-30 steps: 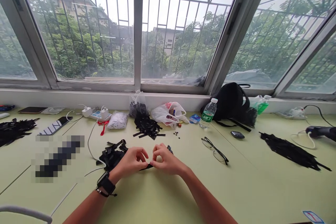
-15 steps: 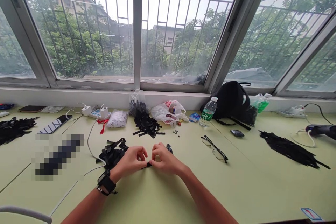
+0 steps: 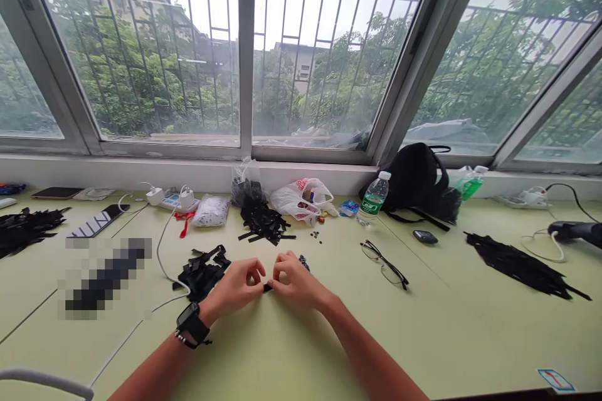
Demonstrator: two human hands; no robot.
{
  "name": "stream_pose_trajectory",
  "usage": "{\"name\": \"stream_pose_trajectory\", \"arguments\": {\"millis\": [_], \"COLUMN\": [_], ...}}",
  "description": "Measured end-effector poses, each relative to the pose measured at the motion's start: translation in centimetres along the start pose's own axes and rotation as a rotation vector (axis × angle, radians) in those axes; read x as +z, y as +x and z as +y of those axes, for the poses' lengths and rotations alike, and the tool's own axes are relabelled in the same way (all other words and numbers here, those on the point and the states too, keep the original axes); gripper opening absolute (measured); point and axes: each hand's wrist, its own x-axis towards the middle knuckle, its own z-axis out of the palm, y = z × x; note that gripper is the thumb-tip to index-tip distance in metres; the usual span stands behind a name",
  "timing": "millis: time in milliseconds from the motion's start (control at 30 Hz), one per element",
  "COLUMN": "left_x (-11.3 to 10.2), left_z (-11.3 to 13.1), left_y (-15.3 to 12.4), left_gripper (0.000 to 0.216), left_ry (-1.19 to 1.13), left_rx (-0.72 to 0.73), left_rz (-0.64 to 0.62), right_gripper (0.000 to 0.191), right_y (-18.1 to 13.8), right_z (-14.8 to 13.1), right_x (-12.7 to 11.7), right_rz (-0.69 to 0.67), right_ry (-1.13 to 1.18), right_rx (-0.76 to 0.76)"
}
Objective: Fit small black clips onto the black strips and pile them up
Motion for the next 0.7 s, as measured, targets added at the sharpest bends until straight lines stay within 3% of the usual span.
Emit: {"name": "stream_pose_trajectory", "arguments": {"millis": [700], "left_x": [-0.3], "left_z": [1.3], "left_y": [-0.5], "left_gripper": [0.02], "left_ry": [0.203], "left_rx": [0.171], "left_rz": [-0.033], "right_gripper": [0.018], "right_y": [0.2], "right_z": [0.5], "right_x": [0.0], "right_rz": [0.085], "right_ry": [-0.108], "right_rx": [-0.015]}}
